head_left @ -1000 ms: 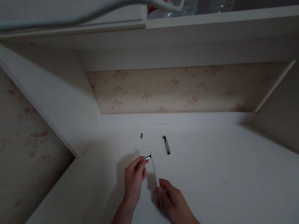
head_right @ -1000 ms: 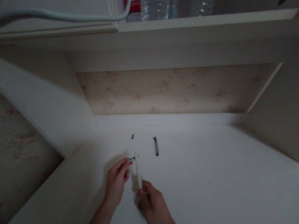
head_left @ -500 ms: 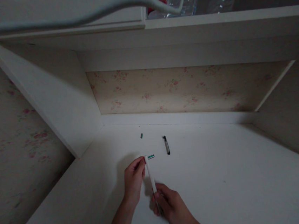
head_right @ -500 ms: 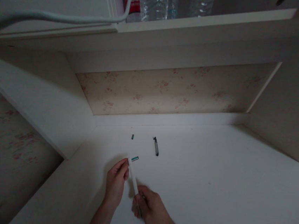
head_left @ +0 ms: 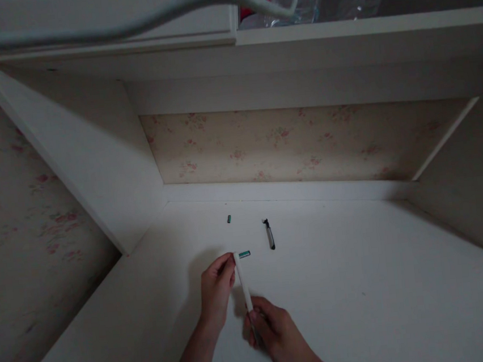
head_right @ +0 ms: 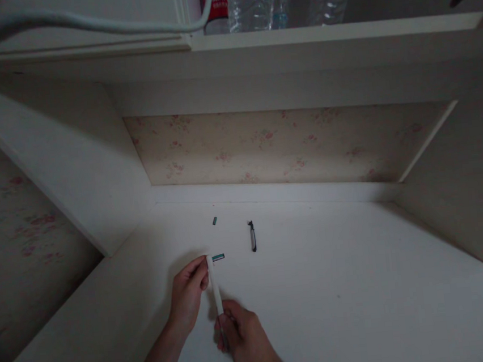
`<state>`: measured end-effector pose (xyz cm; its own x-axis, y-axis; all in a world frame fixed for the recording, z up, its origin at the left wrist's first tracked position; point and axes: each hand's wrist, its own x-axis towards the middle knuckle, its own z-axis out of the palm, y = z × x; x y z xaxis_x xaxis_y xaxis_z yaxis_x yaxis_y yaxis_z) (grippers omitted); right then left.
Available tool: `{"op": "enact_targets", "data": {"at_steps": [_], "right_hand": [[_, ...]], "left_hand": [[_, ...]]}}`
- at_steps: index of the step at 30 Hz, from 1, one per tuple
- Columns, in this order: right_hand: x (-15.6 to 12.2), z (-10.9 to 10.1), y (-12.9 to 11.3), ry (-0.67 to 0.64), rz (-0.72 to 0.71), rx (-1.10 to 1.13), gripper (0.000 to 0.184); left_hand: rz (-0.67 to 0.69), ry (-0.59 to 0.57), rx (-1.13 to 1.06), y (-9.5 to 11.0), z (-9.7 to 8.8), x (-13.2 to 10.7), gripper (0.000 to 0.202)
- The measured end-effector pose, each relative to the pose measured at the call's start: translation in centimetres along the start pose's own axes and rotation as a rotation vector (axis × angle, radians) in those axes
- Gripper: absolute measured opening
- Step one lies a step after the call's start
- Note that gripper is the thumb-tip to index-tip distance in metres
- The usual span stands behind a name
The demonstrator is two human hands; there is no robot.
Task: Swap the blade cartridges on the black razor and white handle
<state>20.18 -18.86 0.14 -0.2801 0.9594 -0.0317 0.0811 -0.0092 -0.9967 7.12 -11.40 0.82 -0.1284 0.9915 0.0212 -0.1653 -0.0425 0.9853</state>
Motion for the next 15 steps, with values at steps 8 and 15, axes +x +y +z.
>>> {"op": "enact_targets", "data": {"at_steps": [8,15], "right_hand": [[0.13,0.01,0.02,0.015,-0.008,0.034,0.037],[0.29,-0.28,0.38,0.124,0.010,0.011,0.035]], "left_hand": [[0.016,0.001,0.005,0.10,0.06,-0.01,0.029],[-0.011,-0.004,0.007,0.10,0.04,0.04,0.031]]}}
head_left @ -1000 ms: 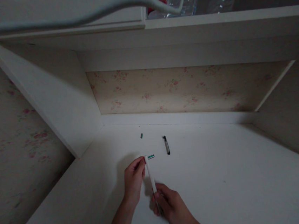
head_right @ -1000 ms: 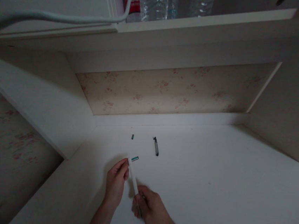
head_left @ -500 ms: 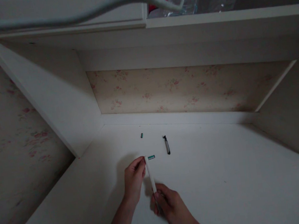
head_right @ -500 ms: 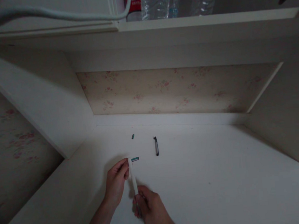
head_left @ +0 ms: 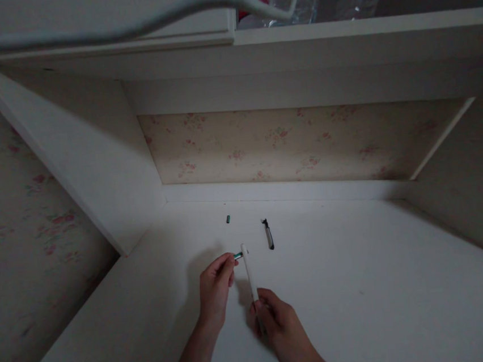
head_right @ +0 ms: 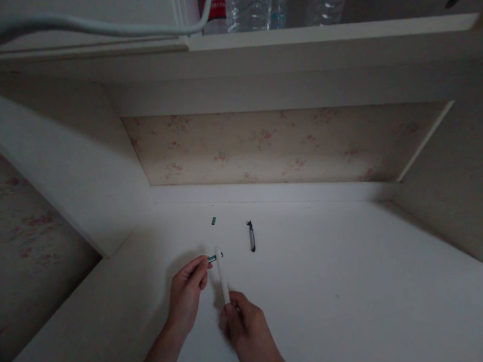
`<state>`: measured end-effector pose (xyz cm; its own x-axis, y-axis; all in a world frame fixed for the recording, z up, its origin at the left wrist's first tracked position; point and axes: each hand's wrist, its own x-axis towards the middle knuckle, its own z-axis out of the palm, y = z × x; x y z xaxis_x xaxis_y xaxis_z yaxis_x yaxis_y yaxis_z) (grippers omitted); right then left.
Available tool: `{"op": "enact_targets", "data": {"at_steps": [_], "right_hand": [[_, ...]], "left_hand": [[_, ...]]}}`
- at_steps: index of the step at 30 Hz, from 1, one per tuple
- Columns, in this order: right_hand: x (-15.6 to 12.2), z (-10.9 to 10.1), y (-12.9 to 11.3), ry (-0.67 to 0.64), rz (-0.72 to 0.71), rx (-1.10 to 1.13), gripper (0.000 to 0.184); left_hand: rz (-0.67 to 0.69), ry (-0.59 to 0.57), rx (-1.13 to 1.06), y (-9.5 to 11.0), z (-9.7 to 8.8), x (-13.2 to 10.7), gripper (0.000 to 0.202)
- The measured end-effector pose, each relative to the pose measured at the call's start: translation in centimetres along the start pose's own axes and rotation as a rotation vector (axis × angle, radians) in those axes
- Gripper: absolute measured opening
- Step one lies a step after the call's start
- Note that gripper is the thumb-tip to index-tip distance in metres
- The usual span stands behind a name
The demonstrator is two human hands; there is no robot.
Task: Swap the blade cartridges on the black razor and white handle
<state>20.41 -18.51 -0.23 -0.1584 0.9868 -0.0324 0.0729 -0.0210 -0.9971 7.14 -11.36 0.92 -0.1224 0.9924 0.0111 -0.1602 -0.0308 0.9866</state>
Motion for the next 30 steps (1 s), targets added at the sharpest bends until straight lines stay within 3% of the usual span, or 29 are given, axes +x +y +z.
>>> {"op": "enact_targets", "data": {"at_steps": [7,13,18,24,30], "right_hand": [[-0.08,0.23,-0.23,-0.103,-0.021,-0.044,0.034],[0.11,0.02,0.37,0.048,0.008,-0.033,0.034],[-0.07,0.36,0.22,-0.107,-0.022,-0.008,0.035],[0.11,-0.08,0.54,0.041,-0.012,-0.054,0.035],[-0.12,0.30,0.15,-0.095,-0.005,-0.049,0.035]], "left_hand": [[0.033,-0.017,0.013,0.19,0.02,-0.06,0.027],[-0.006,0.009,-0.003,0.08,-0.01,-0.13,0.031],[0.035,-0.007,0.010,0.11,-0.09,-0.09,0.028],[-0.001,0.028,-0.041,-0.06,-0.03,-0.08,0.031],[0.019,0.015,-0.047,-0.27,-0.08,0.05,0.026]]}}
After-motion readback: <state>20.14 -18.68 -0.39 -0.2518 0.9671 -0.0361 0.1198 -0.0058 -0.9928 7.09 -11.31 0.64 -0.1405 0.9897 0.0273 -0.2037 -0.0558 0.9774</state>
